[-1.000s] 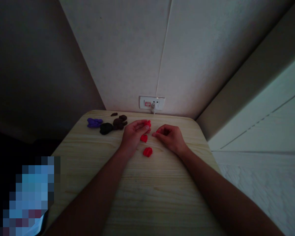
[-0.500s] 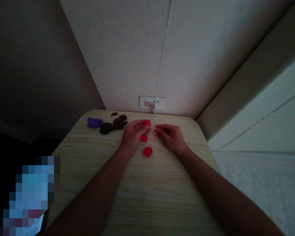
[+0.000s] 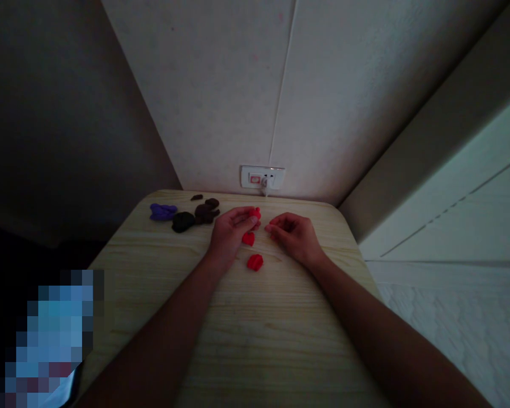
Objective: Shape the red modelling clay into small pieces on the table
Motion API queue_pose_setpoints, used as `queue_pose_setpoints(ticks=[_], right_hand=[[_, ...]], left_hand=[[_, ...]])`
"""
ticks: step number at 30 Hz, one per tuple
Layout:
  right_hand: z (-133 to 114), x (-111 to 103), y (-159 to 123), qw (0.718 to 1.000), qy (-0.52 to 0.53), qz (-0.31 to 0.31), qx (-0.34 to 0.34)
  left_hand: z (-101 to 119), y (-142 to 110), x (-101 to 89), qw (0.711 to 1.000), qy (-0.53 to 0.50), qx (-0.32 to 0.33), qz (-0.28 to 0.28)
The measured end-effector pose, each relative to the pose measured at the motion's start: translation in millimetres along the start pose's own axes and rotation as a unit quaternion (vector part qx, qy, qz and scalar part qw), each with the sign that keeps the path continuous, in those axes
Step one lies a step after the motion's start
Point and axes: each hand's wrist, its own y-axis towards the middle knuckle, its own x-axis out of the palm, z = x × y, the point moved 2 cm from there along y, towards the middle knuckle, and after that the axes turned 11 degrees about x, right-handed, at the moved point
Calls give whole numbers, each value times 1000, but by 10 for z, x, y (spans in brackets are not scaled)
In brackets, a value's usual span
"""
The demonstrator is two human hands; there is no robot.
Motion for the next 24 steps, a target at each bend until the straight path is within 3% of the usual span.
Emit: queue_pose_setpoints(ticks=[24], right_hand=[[-7, 2, -9, 1000, 1, -13, 0]], left_hand=[[10, 2, 9, 1000, -1, 1, 4]])
